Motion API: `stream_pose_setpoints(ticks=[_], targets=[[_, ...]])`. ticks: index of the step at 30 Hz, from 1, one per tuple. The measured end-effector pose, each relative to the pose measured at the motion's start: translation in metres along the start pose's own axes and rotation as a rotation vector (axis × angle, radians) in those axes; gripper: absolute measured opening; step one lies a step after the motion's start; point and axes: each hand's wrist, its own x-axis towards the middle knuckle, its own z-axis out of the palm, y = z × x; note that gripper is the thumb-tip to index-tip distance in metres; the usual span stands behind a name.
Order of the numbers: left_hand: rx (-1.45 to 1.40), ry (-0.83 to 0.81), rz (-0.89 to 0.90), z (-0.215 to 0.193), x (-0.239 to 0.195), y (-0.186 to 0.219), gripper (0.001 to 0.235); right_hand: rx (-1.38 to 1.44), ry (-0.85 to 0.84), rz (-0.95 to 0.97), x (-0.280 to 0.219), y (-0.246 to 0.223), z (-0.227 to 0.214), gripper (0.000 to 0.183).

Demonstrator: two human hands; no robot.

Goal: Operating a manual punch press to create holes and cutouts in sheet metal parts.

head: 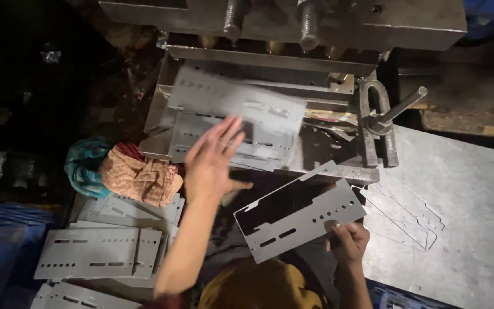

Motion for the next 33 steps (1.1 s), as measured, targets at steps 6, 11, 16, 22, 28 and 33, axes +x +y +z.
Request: stream_pose_setpoints(ticks=[6, 11, 16, 22, 28, 33], targets=[[0.35, -0.224, 0.115, 0.005, 0.138, -0.074, 0.051, -0.107, -0.021, 0.022, -0.009, 0.001, 0.006, 0.029], [0.575, -0.297, 0.08, -0.001, 0.165, -0.055, 0.054, -0.077, -0.051, 0.0, -0.004, -0.014, 0.015, 0.027], [0.669, -0.315, -0.083, -0.004, 0.156, -0.044, 0.054, -0.099, -0.071, 0.044, -0.002, -0.011, 0.016, 0.028], [0.748, -0.933, -0.26, -0.03, 0.085, -0.072, 0.058, 0.118, -0.044, 0.004, 0.016, -0.008, 0.033, 0.022], [0.45, -1.081, -0.585, -0.04, 0.027, -0.061, 0.061, 0.198, 0.095, 0.108, 0.046, -0.025, 0.049, 0.023], [0.342, -1.119, -0.715, -0.049, 0.018, -0.049, 0.072, 0.089, -0.027, 0.285, 0.077, -0.022, 0.058, 0.025]])
